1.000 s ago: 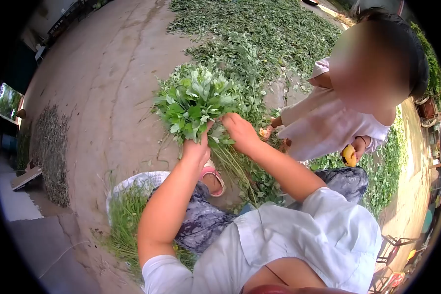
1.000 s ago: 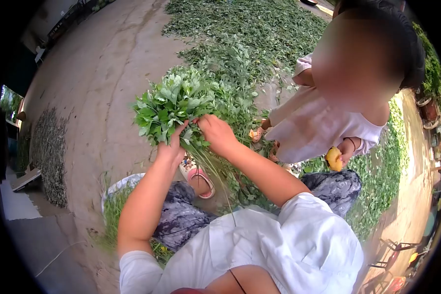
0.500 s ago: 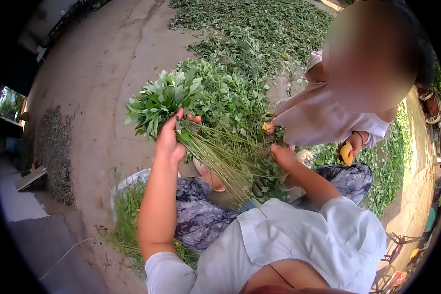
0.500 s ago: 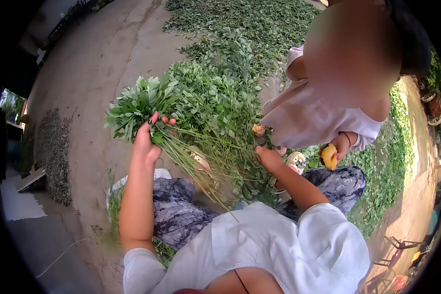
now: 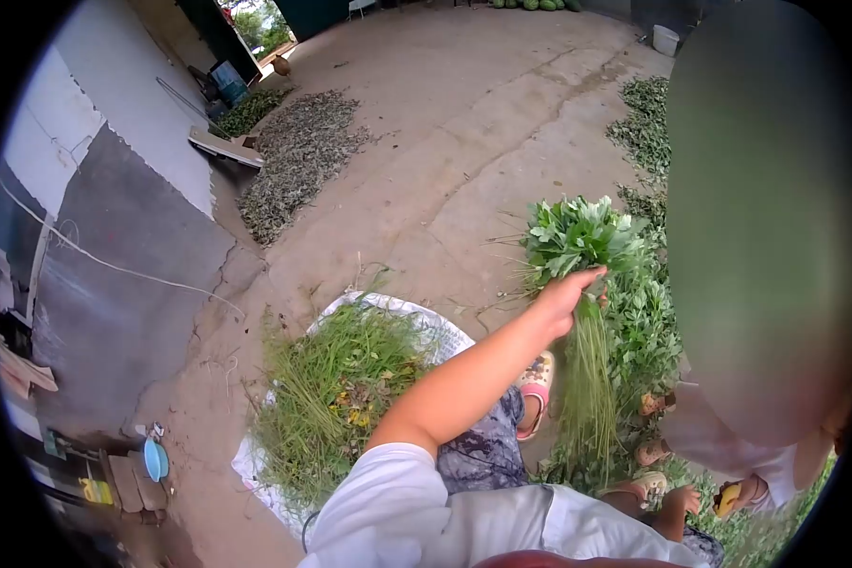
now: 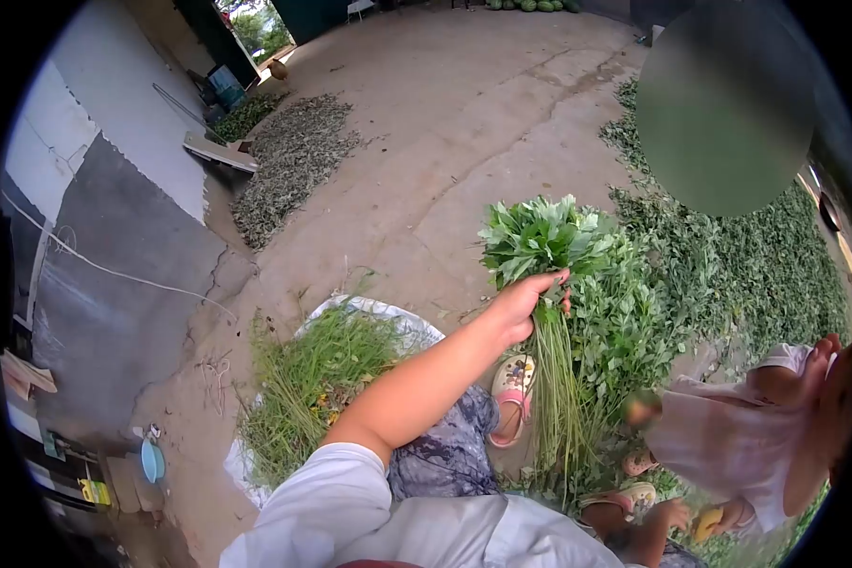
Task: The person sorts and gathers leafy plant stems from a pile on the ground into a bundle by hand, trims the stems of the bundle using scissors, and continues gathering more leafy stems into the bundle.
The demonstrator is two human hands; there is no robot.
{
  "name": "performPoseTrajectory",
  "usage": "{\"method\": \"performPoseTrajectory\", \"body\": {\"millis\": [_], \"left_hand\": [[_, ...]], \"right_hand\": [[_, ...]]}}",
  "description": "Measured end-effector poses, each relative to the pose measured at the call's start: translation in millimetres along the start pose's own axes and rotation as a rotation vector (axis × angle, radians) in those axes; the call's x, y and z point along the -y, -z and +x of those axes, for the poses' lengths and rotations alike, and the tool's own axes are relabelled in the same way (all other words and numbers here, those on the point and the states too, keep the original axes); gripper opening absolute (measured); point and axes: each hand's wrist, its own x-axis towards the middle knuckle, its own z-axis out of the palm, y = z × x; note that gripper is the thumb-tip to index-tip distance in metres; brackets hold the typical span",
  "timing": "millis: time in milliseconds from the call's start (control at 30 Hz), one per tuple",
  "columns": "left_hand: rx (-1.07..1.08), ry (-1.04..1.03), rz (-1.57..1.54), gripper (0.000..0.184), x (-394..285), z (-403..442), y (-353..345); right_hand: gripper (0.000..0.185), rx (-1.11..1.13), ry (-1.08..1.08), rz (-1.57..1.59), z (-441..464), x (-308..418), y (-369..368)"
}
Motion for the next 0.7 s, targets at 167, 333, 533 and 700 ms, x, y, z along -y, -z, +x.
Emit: {"method": "performPoseTrajectory", "body": {"millis": [167, 333, 533, 700], "left_hand": [[-0.028, 0.032, 0.092, 0.02, 7.7, 8.9, 0.6], [-0.091, 0.045, 0.125, 0.022, 10.7, 9.8, -3.4], [-0.127, -0.134, 0.159, 0.021, 19.8, 20.9, 20.2], [0.082, -0.49, 0.199, 0.025, 10.3, 6.0, 28.4]], "right_hand": [[0.033, -0.136, 0.951, 0.027, -151.4, 22.6, 99.5], [0.02, -0.47, 1.14, 1.091, -261.8, 10.1, 205.2], [0.047, -0.745, 1.898, 1.408, -402.6, -4.5, 343.0], [0.064, -0.686, 2.072, 1.338, -433.2, -5.2, 376.0]]}}
